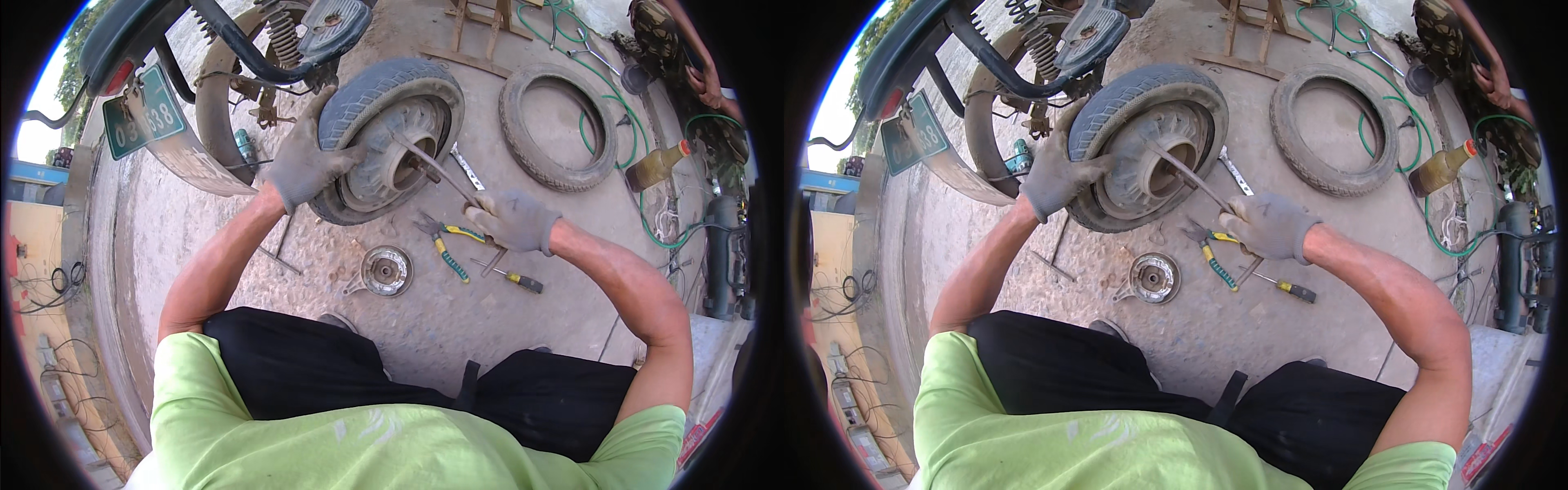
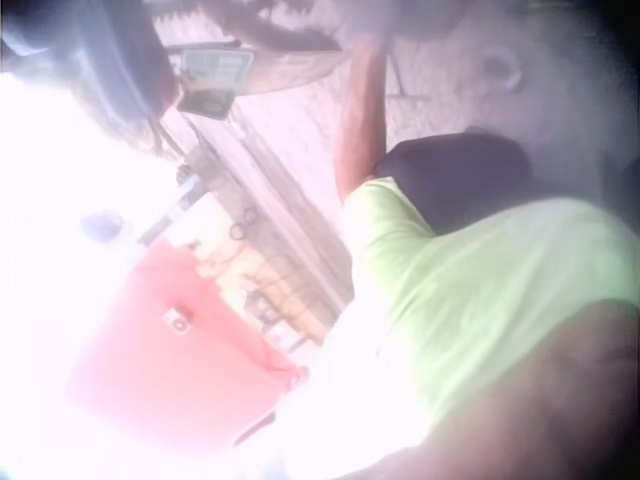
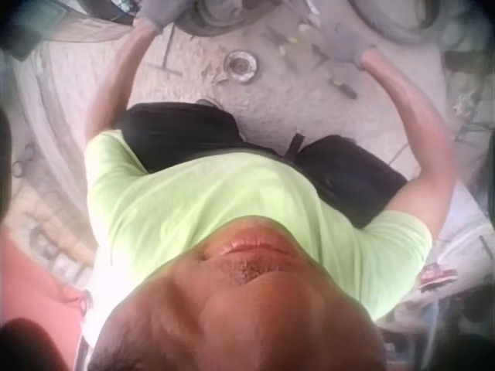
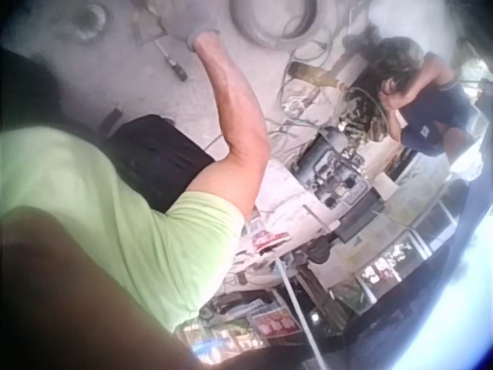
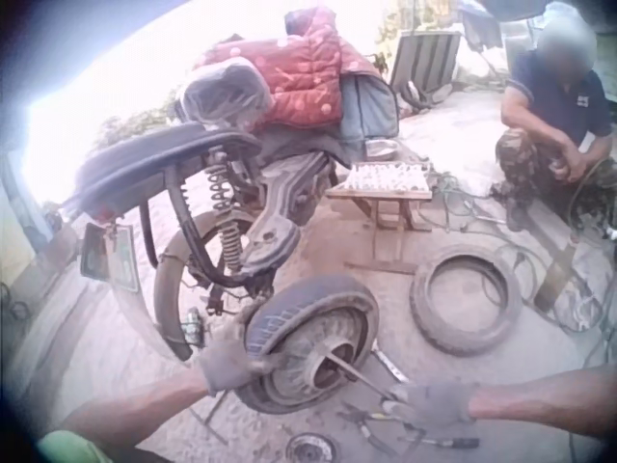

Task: The person removes a tire from a scooter wheel using a screwdriver and tire levers. They pry the tire bead off the rim, pull out the inner tube, and separate the tire from the rim.

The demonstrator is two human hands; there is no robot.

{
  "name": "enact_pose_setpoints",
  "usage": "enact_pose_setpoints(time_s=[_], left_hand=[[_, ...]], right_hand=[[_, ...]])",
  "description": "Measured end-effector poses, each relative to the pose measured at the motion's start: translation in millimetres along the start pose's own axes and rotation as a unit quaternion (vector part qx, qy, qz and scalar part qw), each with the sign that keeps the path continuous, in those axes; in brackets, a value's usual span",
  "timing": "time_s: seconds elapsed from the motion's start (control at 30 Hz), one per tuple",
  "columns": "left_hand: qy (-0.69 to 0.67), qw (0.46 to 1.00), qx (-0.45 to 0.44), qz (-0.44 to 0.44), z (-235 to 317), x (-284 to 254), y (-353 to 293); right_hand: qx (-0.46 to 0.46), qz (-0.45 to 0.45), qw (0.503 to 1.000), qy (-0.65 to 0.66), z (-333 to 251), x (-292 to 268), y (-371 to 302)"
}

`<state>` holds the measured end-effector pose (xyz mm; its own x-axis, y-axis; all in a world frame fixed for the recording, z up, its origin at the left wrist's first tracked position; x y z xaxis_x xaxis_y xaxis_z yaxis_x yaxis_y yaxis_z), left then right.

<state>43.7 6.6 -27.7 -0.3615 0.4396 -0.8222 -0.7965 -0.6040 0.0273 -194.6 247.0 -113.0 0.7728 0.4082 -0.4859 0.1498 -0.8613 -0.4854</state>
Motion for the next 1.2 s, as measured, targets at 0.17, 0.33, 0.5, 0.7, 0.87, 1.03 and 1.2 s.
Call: enact_pose_setpoints(time_s=[0.17,0.33,0.5,0.7,0.87,1.03,1.2], left_hand=[[-0.260,0.964,-0.035,0.034,-75,29,-72],[-0.089,0.990,-0.113,-0.001,-53,10,-58],[0.061,0.989,-0.103,-0.085,41,-33,17],[0.168,0.972,-0.108,-0.121,47,-20,40],[0.215,0.967,-0.092,-0.102,35,-24,44],[0.184,0.974,-0.064,-0.115,38,-24,50],[0.170,0.978,-0.056,-0.110,31,-24,48]], right_hand=[[-0.002,-0.001,1.000,-0.004,-12,0,2],[-0.043,0.056,0.997,-0.029,5,3,-9],[-0.012,0.057,0.998,0.000,-29,-20,-32],[-0.040,0.053,0.998,-0.012,-24,-54,-46],[-0.025,0.053,0.998,0.025,-62,-94,-59],[-0.057,0.044,0.997,0.028,-78,-109,-43],[-0.006,0.028,0.999,0.029,-100,-121,-21]])
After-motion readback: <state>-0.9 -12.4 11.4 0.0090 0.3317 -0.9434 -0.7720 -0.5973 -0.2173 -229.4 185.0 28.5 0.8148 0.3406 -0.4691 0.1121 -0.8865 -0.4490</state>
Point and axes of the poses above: each hand's wrist, its own y-axis towards the middle knuckle, its own x-axis out of the palm, z = x × y, the point moved 3 cm from there along y, towards the middle knuckle, and after that the axes turned 6 degrees about -z, right-handed, at the moved point
